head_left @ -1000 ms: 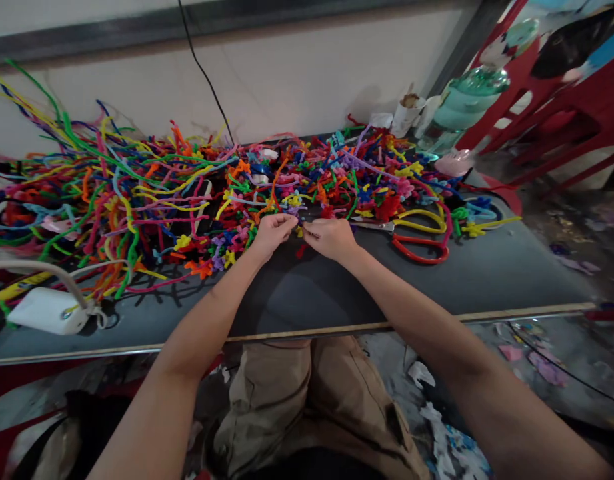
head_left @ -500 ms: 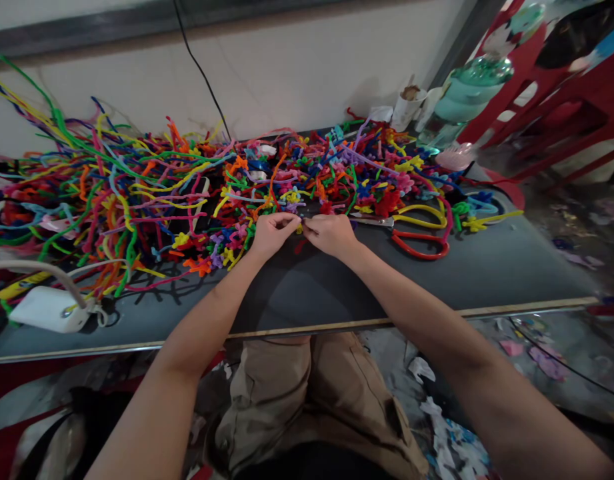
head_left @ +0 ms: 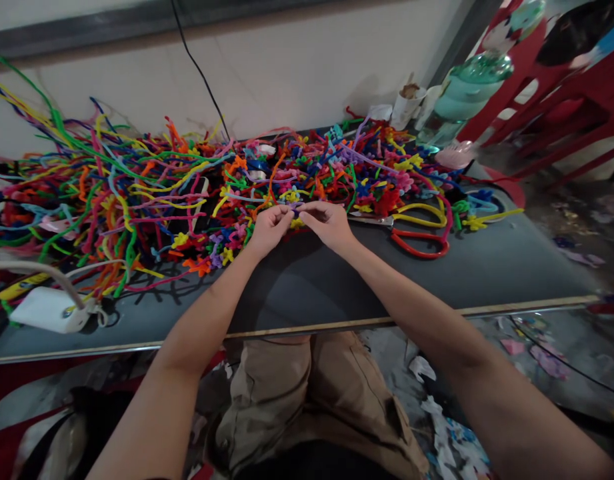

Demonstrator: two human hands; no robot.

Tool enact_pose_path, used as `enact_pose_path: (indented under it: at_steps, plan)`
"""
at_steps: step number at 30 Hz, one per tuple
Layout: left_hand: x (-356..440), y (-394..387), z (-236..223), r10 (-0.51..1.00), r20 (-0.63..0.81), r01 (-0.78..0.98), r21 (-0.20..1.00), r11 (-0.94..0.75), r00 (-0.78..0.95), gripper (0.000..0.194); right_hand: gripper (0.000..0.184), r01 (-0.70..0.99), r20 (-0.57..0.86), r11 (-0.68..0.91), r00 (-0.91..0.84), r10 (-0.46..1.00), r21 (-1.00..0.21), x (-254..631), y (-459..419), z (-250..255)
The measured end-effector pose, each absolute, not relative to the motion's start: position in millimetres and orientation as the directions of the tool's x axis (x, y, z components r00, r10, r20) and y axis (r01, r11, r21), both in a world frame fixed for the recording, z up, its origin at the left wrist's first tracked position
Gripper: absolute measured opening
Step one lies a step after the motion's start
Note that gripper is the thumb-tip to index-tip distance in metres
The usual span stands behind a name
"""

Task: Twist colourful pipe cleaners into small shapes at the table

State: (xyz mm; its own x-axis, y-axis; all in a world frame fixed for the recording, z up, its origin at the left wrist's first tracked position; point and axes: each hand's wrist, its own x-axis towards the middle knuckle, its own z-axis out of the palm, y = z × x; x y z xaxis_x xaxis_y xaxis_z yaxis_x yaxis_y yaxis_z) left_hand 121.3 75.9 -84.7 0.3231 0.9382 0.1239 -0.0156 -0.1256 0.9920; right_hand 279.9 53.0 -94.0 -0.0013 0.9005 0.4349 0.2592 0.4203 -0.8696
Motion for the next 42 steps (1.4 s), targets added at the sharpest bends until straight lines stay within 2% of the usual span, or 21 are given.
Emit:
enact_pose_path:
  at_steps: [3,6,11,14,18,23,26,28,31,35,39,42]
  plan:
    - [119.2,73.1,-81.7,0.915,0.245,0.121,0.947,-0.297,0.321,0.029,0.017,0.382,0.544,0.509,-0.017,0.839,-0.771,282.6,50.9,-86.8]
    - [118.8,69.1,-77.5,0.886,0.346,0.244,0.872,-0.425,0.307,0.023,0.017,0.520,0.571,0.525,-0.084,0.816,-0.674,284.5,47.7,-81.4]
    - [120.1,64.8,-75.5,0.846,0.382,0.370,0.775,-0.512,0.371,0.012,0.012,0.701,0.597,0.532,-0.188,0.780,-0.475,283.6,43.4,-80.5]
    - [120.8,62.8,-74.1,0.820,0.394,0.440,0.702,-0.560,0.415,0.010,0.012,0.743,0.589,0.520,-0.211,0.780,-0.422,281.2,43.2,-82.8]
    - [119.8,62.6,-69.2,0.799,0.370,0.487,0.645,-0.588,0.474,0.007,0.010,0.734,0.574,0.507,-0.196,0.795,-0.452,278.4,46.6,-87.7]
    - [116.1,66.2,-69.8,0.797,0.358,0.490,0.643,-0.589,0.487,0.004,0.008,0.629,0.554,0.546,-0.213,0.805,-0.553,284.1,54.8,-90.7]
    - [115.1,69.5,-76.7,0.840,0.371,0.445,0.723,-0.528,0.395,0.010,0.010,0.584,0.531,0.502,-0.139,0.836,-0.638,294.7,56.9,-88.0]
    - [116.2,71.3,-81.3,0.874,0.354,0.349,0.815,-0.463,0.333,0.013,0.014,0.569,0.476,0.443,-0.101,0.874,-0.692,299.9,55.1,-85.3]
    - [119.5,71.8,-84.4,0.907,0.290,0.202,0.911,-0.359,0.304,0.018,0.018,0.583,0.455,0.453,-0.154,0.877,-0.674,298.8,48.9,-81.7]
    - [122.1,70.9,-84.2,0.931,0.242,0.110,0.954,-0.280,0.274,0.022,0.019,0.643,0.440,0.426,-0.150,0.885,-0.637,288.0,42.8,-79.2]
    - [121.1,74.2,-88.0,0.929,0.252,0.125,0.948,-0.294,0.273,0.024,0.021,0.630,0.346,0.342,-0.123,0.930,-0.697,285.9,42.0,-78.4]
    - [118.5,77.4,-90.7,0.908,0.288,0.195,0.914,-0.355,0.303,0.027,0.020,0.658,0.347,0.329,-0.108,0.932,-0.677,288.7,42.2,-78.2]
